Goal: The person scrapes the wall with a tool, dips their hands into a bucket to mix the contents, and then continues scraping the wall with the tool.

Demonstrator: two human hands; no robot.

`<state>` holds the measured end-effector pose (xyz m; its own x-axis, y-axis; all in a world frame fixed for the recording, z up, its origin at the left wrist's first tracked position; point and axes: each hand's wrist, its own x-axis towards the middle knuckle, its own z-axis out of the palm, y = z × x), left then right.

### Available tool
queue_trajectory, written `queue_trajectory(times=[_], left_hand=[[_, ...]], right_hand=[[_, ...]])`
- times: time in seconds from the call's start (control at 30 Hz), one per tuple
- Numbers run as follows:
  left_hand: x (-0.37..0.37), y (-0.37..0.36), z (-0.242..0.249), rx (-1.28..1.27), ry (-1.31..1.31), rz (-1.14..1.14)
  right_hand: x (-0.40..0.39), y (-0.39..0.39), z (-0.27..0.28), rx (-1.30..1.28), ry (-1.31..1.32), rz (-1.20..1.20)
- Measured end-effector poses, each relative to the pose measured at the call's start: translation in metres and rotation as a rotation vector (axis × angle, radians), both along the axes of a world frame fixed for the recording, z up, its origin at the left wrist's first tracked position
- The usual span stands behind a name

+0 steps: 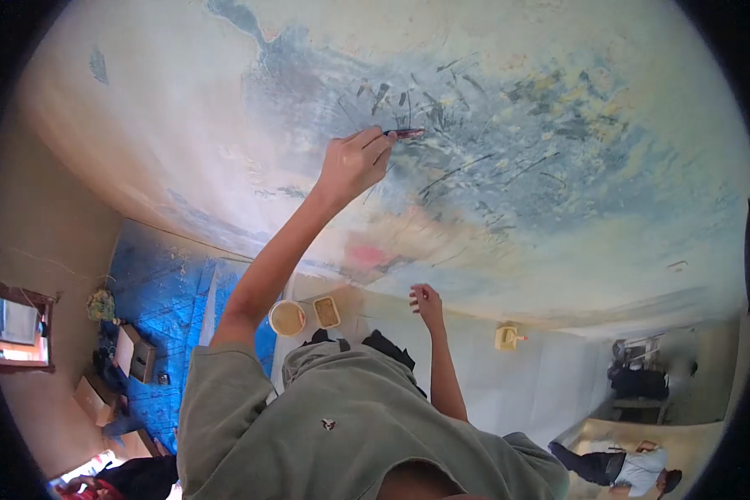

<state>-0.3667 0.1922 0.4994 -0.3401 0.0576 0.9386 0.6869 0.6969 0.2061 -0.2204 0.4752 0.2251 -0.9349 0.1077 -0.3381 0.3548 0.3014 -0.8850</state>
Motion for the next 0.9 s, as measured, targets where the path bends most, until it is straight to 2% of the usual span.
queue_trajectory(times=[0.1, 0.17, 0.23, 0.33, 0.4, 0.5, 0.53, 0.6, 0.67, 0.7, 0.73, 0.8, 0.87, 0.9], left_hand=[[-0.006, -0.024, 0.022, 0.129, 0.05, 0.083], [-0.011, -0.038, 0.049, 0.348, 0.117, 0.121], [-0.013, -0.04, 0.047, 0.433, 0.116, 0.12], [-0.011, -0.023, 0.007, 0.126, 0.117, 0.071], [-0.007, -0.026, 0.004, 0.033, 0.125, 0.051], [-0.013, -0.054, 0.031, 0.161, 0.13, 0.193], [-0.018, -0.062, 0.042, 0.306, 0.147, 0.169], [-0.026, -0.056, 0.039, 0.359, 0.142, 0.17], [-0.016, -0.03, 0.011, 0.154, 0.112, 0.007], [-0.009, -0.019, 0.004, -0.01, 0.115, 0.027], [-0.012, -0.021, 0.001, -0.008, 0.118, 0.03], [-0.009, -0.024, 0.009, 0.05, 0.129, 0.064], [-0.017, -0.039, 0.027, 0.362, 0.162, 0.17], [-0.015, -0.045, 0.04, 0.44, 0.124, 0.183]], right_hand=[[0.002, -0.019, 0.02, -0.022, 0.067, 0.019], [0.013, -0.021, 0.014, -0.026, 0.06, -0.013], [0.022, -0.018, 0.007, -0.026, 0.056, -0.037], [0.047, -0.006, -0.014, 0.009, -0.025, -0.067], [0.061, 0.004, -0.027, 0.055, -0.111, -0.084], [0.085, 0.02, -0.041, 0.122, -0.17, -0.105], [0.093, 0.025, -0.046, 0.122, -0.17, -0.105], [0.107, 0.035, -0.06, 0.11, -0.266, -0.181], [0.123, 0.043, -0.072, 0.109, -0.316, -0.182], [0.13, 0.046, -0.079, 0.103, -0.363, -0.181], [0.136, 0.048, -0.086, 0.104, -0.36, -0.179], [0.151, 0.054, -0.096, 0.053, -0.468, -0.195], [0.169, 0.059, -0.104, 0.027, -0.518, -0.236], [0.176, 0.06, -0.109, -0.009, -0.565, -0.284]])
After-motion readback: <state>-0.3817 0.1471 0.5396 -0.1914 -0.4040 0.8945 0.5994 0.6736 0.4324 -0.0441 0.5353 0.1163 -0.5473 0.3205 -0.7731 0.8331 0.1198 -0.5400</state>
